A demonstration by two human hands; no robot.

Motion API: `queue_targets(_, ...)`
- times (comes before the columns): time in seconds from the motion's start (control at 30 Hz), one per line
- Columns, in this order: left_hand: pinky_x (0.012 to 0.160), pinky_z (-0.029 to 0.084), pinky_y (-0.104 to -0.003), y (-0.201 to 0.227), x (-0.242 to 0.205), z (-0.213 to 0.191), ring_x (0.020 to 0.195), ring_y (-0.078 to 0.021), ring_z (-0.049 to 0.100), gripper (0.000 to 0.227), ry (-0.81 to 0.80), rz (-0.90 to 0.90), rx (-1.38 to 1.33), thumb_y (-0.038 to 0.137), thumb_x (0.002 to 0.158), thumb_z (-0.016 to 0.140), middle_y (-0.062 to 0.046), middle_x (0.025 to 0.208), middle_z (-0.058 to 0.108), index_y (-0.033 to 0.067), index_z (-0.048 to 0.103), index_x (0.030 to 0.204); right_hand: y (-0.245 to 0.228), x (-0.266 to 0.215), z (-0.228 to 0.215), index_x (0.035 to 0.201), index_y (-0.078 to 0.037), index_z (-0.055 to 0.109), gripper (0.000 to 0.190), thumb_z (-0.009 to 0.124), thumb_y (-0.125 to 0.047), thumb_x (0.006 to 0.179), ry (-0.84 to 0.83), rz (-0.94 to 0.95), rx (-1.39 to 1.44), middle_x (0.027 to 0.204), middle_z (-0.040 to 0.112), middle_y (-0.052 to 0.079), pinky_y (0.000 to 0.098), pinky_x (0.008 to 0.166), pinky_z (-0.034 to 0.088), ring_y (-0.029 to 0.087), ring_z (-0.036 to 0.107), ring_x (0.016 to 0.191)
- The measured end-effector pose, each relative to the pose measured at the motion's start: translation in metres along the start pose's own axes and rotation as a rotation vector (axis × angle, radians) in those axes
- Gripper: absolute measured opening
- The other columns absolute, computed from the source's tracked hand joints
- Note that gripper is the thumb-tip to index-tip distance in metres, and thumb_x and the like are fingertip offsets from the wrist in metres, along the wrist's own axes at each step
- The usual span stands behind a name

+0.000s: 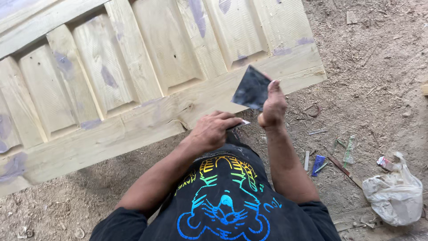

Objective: The person applies wood filler to a wooden door using a putty knife, spreading it into the grooves and recessed panels. The person repeatedly scoops filler from a container and smooths it across the door surface.

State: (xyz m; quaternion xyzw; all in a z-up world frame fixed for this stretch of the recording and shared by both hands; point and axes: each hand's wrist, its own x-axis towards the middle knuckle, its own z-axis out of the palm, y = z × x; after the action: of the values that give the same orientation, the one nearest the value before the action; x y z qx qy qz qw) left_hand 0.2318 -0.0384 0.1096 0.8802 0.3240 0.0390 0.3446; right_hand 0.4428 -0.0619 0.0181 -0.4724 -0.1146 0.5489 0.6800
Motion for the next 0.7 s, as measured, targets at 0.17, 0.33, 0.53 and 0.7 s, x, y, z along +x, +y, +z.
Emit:
queue_targets(0.17, 0.115, 0.048, -0.043, -0.01, -0.025, -0.074, 0.135, -0.0324, 0.057, 0.052, 0.251, 0.228, -0.207, 0.008, 0.091, 0.069, -0.007, 0.143, 0.063, 0.0176, 0.064, 0.142, -0.031, -0.012, 0.025, 0.134, 0.007, 0.054, 0.059, 0.05, -0.044, 0.105, -0.058, 0.038, 0.183, 0.125, 0.07, 0.016, 0.0435, 0.102, 0.061, 0.028, 0.071, 0.114)
queue_targets(0.33, 0.121, 0.04, -0.057, -0.023, -0.029, -0.105, 0.139, -0.0421, 0.05, 0.052, 0.386, 0.761, -0.232, 0.022, 0.091, 0.079, -0.014, 0.145, 0.055, 0.0179, 0.062, 0.139, -0.034, -0.048, 0.091, 0.134, 0.007, 0.06, 0.046, 0.071, -0.024, 0.101, -0.057, -0.143, 0.168, 0.121, 0.069, 0.017, 0.0389, 0.088, 0.059, 0.027, 0.069, 0.103)
queue_targets(0.53, 0.121, 0.038, -0.056, -0.052, -0.005, -0.082, 0.141, -0.0388, 0.047, 0.054, 0.564, 0.837, -0.291, 0.026, 0.088, 0.083, -0.011, 0.146, 0.055, 0.018, 0.065, 0.138, -0.057, -0.066, 0.112, 0.126, 0.002, 0.063, 0.031, 0.065, -0.017, 0.102, -0.04, -0.117, 0.094, 0.109, 0.073, 0.014, 0.0353, 0.08, 0.06, 0.022, 0.071, 0.094)
queue_targets(0.7, 0.116, 0.046, -0.048, -0.075, 0.027, -0.08, 0.14, -0.0343, 0.05, 0.052, 0.53, 0.414, 0.071, 0.012, 0.085, 0.077, -0.007, 0.141, 0.059, 0.0197, 0.067, 0.135, -0.074, -0.028, 0.094, 0.122, 0.002, 0.065, 0.027, 0.065, -0.017, 0.103, -0.084, -0.053, 0.001, 0.105, 0.073, 0.011, 0.0354, 0.076, 0.06, 0.02, 0.07, 0.09)
